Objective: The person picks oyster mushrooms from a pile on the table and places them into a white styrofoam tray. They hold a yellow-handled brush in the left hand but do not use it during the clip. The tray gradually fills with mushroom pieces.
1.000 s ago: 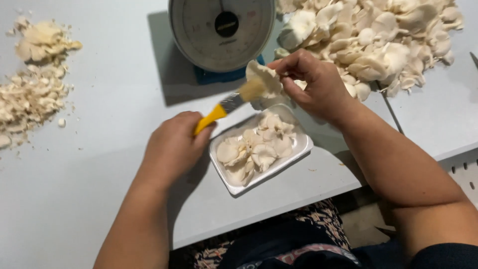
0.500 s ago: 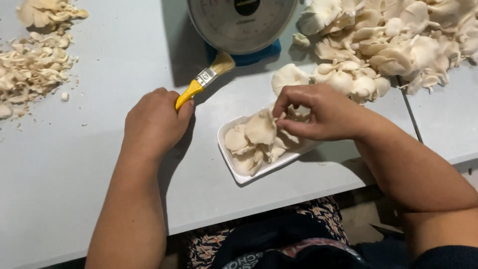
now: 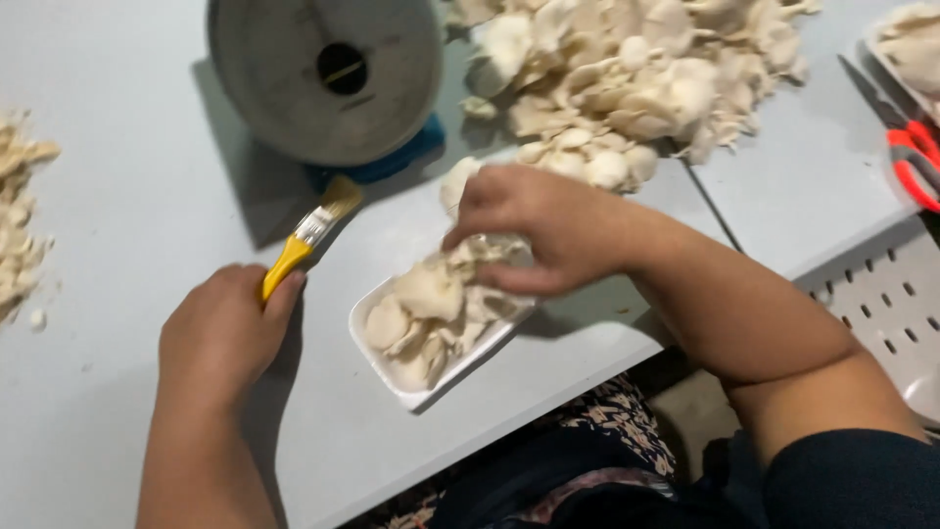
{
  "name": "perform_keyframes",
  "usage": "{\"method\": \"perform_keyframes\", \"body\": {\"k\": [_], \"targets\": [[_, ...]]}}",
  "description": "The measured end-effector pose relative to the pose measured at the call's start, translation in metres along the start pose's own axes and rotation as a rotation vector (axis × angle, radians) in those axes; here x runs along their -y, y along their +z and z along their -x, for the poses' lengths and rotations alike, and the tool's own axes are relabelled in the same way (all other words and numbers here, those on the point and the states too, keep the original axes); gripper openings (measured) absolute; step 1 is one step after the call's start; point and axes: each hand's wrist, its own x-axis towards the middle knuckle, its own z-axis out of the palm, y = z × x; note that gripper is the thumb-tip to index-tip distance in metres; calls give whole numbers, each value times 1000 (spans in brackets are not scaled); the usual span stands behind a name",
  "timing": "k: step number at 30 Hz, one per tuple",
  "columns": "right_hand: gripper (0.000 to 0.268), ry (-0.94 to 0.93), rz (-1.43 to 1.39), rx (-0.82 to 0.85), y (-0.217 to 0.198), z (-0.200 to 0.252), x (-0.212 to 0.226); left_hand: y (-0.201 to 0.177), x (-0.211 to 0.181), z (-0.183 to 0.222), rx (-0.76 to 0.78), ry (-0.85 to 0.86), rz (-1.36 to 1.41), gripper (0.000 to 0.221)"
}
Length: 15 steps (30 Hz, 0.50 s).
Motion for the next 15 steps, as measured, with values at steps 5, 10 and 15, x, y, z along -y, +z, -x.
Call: {"method": "perform_keyframes", "body": {"k": [5,10,15], "targets": [[30,295,69,-526,-50,52,-52,-2,-4,3,15,-49,-3,54],[10,818,173,-581,-88,186,-120,1,-7,1,14,-66,-7,55],[24,1421,243,-582,-96,267,-161,4,-4,-1,-3,-74,-11,55]]}}
